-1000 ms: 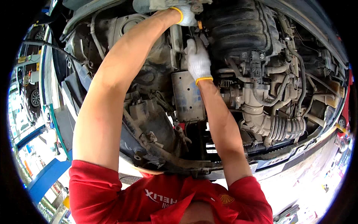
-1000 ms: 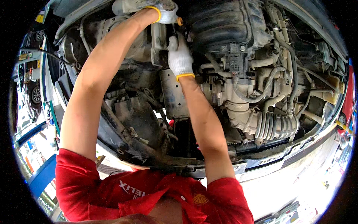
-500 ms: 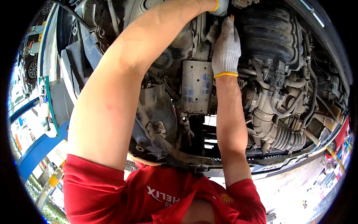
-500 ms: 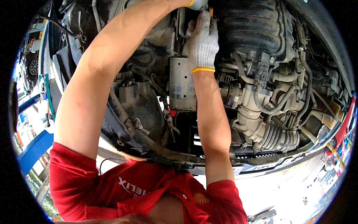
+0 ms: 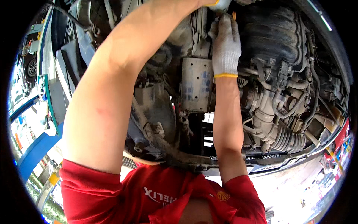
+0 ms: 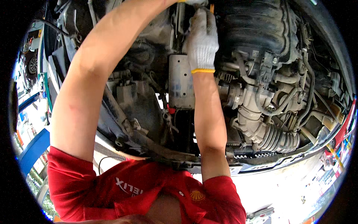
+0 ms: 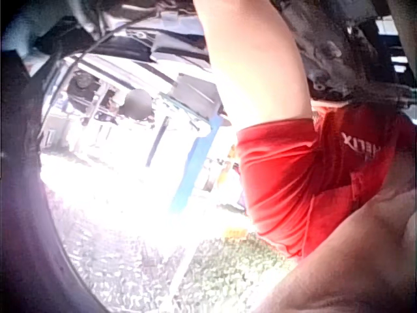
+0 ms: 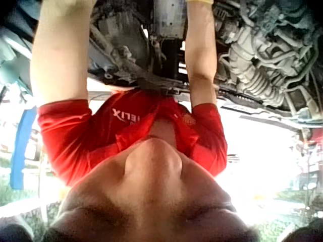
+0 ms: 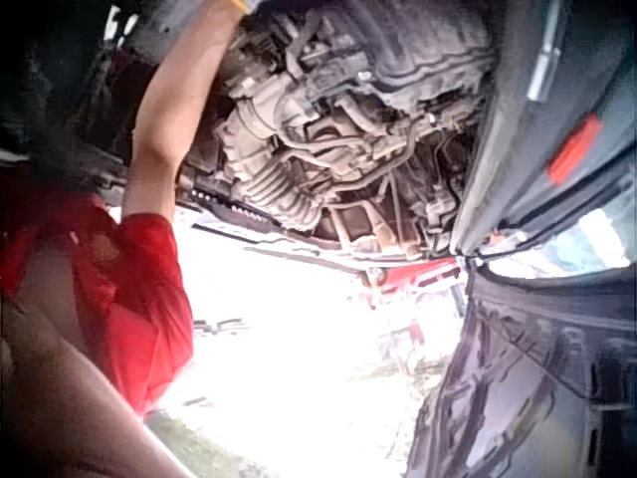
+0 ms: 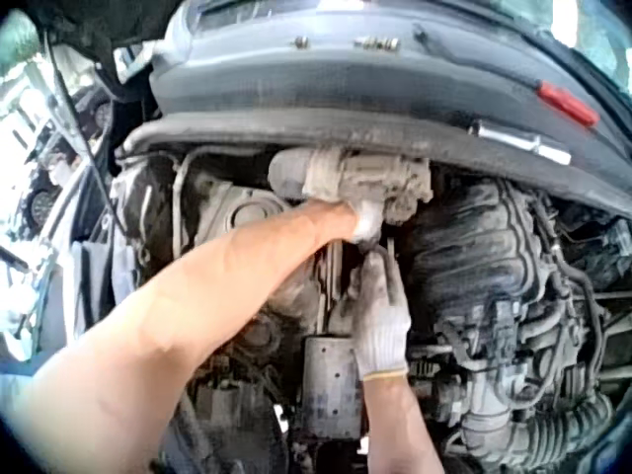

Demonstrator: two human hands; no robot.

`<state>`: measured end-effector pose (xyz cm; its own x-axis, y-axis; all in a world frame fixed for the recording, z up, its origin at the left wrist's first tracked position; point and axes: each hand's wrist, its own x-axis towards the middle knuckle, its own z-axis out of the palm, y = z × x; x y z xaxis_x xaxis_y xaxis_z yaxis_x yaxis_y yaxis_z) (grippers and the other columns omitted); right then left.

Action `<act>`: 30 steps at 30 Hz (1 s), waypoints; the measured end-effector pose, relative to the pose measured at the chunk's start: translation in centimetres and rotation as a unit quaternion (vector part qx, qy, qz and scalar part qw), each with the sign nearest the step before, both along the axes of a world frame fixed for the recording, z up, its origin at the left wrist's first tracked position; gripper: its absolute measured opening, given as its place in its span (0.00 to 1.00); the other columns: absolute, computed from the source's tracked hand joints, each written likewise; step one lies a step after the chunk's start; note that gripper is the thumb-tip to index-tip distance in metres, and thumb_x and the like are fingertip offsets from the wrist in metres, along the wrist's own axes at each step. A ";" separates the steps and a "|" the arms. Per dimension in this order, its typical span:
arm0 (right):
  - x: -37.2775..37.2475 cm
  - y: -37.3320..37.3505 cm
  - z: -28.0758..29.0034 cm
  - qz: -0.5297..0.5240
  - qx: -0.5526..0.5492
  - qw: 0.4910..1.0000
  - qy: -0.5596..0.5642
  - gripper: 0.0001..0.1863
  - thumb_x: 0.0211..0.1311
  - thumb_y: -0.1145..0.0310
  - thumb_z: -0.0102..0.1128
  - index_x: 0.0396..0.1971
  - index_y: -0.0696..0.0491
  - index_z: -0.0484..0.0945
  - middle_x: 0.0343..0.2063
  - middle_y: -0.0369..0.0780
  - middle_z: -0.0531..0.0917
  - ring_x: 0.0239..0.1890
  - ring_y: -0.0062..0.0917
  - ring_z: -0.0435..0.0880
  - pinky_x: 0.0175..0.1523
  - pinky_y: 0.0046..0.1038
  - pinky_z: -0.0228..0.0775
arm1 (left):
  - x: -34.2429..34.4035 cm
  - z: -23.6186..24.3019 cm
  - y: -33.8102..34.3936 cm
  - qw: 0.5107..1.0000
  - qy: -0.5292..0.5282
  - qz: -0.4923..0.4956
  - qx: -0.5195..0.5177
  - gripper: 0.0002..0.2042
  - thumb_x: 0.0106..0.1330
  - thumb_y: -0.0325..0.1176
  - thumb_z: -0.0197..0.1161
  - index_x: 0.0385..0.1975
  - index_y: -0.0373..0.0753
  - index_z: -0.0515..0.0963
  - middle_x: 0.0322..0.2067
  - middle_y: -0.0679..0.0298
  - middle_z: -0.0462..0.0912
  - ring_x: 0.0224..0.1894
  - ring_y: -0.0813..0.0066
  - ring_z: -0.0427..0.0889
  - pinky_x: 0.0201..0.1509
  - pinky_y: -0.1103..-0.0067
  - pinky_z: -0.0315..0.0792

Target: The person works on a car engine with the hood open, using a wrench and a power drill to remove and install bolts. They also handle a metal plate and a cloth, wiping parts of the engine bay while performing the repair.

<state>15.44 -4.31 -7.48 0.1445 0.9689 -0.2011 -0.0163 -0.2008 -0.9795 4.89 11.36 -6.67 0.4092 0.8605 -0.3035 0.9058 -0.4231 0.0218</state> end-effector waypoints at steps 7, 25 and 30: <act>0.8 2.5 -11.6 -0.046 -0.096 0.993 -0.059 0.20 0.76 0.54 0.58 0.57 0.51 0.83 0.55 0.40 0.86 0.54 0.27 0.82 0.63 0.32 0.69 | 2.8 0.0 0.9 0.999 -0.022 -0.039 0.010 0.21 0.73 0.50 0.58 0.56 0.45 0.84 0.62 0.58 0.84 0.61 0.59 0.81 0.66 0.65 0.73; 0.5 3.8 -6.1 0.047 -0.161 0.949 -0.267 0.39 0.80 0.36 0.28 0.66 0.53 0.75 0.61 0.60 0.80 0.62 0.56 0.80 0.70 0.53 0.67 | 2.6 -2.2 1.3 0.998 -0.008 -0.061 0.008 0.20 0.74 0.49 0.56 0.56 0.45 0.84 0.62 0.59 0.84 0.61 0.61 0.82 0.66 0.66 0.73; 1.1 0.4 -2.6 0.026 0.001 0.974 -0.224 0.24 0.81 0.53 0.48 0.69 0.46 0.74 0.59 0.53 0.83 0.51 0.47 0.87 0.51 0.44 0.82 | 1.8 -2.5 1.7 0.998 0.001 -0.055 0.006 0.20 0.74 0.48 0.56 0.56 0.45 0.84 0.61 0.60 0.84 0.61 0.61 0.82 0.66 0.66 0.73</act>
<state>16.55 -3.87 -10.08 0.1682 0.9776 -0.1267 0.4230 -0.1877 -0.8865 6.67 13.06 -9.19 0.5010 0.8142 -0.2935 0.8539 -0.5203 0.0142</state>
